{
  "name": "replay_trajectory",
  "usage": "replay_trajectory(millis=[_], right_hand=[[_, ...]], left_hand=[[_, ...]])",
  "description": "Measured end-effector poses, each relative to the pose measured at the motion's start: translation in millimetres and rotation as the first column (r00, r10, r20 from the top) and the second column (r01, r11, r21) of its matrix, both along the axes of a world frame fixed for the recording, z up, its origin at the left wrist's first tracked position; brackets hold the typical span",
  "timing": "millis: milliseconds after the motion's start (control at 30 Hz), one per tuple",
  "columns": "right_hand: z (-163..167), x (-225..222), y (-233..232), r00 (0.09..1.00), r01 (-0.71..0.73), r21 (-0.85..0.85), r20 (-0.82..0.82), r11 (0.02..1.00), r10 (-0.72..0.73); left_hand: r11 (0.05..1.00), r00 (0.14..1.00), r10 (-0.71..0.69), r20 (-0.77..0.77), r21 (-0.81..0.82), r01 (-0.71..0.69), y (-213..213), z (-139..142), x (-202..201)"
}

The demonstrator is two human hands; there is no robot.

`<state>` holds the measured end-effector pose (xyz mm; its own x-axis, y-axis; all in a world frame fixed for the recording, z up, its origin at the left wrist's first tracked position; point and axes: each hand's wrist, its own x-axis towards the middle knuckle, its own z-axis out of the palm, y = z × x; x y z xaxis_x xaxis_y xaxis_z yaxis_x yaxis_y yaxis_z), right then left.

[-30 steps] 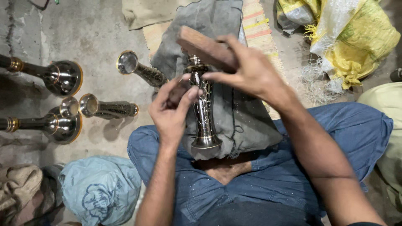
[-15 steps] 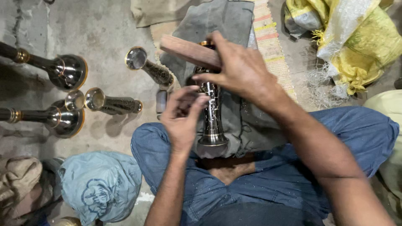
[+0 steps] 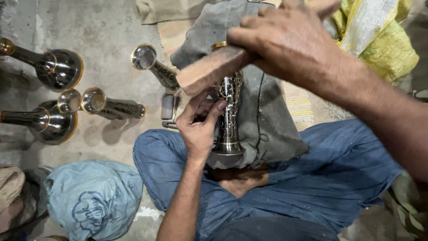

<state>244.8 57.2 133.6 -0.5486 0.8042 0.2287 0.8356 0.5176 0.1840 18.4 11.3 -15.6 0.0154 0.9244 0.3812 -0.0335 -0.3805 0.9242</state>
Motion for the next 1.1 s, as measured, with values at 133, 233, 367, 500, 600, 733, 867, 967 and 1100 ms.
replay_trajectory(millis=[133, 233, 367, 500, 600, 733, 867, 967, 1100], right_hand=[[16.0, -0.4, 2.9, 0.913, -0.083, -0.078, -0.405, 0.993, 0.045], [14.7, 0.1, 5.4, 0.929, -0.024, -0.233, -0.365, 0.972, -0.065], [0.5, 6.7, 4.3, 0.98, -0.104, -0.032, -0.174, 0.994, 0.097], [-8.6, 13.6, 2.3, 0.994, -0.066, -0.014, 0.082, 0.998, 0.067], [-6.9, 15.2, -0.4, 0.968, -0.094, -0.101, -0.24, 0.99, 0.068], [-2.0, 11.1, -5.9, 0.993, -0.117, 0.119, 0.048, 0.986, 0.112], [3.2, 10.7, -5.2, 0.887, 0.074, -0.231, -0.429, 0.97, -0.17], [5.1, 12.2, -0.9, 0.93, 0.054, -0.283, -0.334, 0.958, -0.151], [3.9, 13.4, -2.8, 0.98, -0.168, 0.162, -0.083, 0.972, 0.183]], left_hand=[[1.0, 0.999, 0.003, 0.044, -0.013, -0.003, -3.4, 2.1, 2.9], [0.999, 0.999, 0.01, 0.037, -0.054, -0.008, -3.4, 3.7, 3.6], [0.998, 0.999, 0.034, 0.012, -0.051, -0.033, -2.4, 4.2, 3.4], [0.999, 0.995, 0.04, -0.093, 0.036, -0.036, -4.5, 5.5, 1.6], [1.0, 1.0, -0.003, -0.003, -0.003, 0.003, -7.1, 7.9, 2.5], [0.999, 0.998, 0.024, -0.049, 0.027, -0.022, -5.7, 12.9, 3.0], [1.0, 1.0, 0.011, -0.022, -0.018, -0.011, -5.3, 15.9, 2.9], [0.999, 0.999, 0.011, -0.037, -0.038, -0.013, -4.8, 15.6, 2.7], [0.999, 0.997, 0.036, -0.066, 0.001, -0.036, -3.9, 13.8, 3.0]])
